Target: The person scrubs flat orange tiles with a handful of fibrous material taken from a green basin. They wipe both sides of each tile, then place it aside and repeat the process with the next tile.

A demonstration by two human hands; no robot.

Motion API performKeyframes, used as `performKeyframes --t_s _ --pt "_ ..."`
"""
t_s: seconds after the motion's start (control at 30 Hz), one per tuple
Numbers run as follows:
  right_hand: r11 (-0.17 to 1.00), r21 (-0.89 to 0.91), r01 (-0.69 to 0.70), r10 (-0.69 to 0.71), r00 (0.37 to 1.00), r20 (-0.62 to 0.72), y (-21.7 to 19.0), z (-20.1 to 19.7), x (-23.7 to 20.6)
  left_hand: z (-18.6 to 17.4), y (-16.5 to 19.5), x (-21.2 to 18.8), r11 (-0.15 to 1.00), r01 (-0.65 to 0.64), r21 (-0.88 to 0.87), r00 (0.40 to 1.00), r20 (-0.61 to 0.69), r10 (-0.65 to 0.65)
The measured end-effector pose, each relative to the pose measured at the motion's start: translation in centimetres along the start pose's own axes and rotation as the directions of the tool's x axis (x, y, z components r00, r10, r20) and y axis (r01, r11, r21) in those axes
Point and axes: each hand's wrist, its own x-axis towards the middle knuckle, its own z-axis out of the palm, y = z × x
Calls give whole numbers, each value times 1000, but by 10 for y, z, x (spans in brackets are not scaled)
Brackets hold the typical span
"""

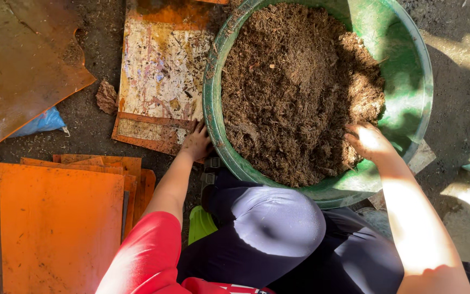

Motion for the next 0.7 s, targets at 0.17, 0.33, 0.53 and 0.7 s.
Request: performKeyframes --t_s 0.17,0.33,0.53,0.7 --pt "995 -84 -58 63 997 48 6 1 -1 19 -6 -12 997 48 -58 965 259 -31" --pt "994 -107 -21 21 1000 5 19 11 5 29 -19 -35 920 321 -224 926 280 -255" --pt "993 -112 -37 36 999 -11 27 14 5 11 -42 -51 157 618 -771 621 356 -698" --pt "992 -125 -28 28 1000 3 21 8 6 -17 -78 -28 483 422 -767 596 -167 -785"
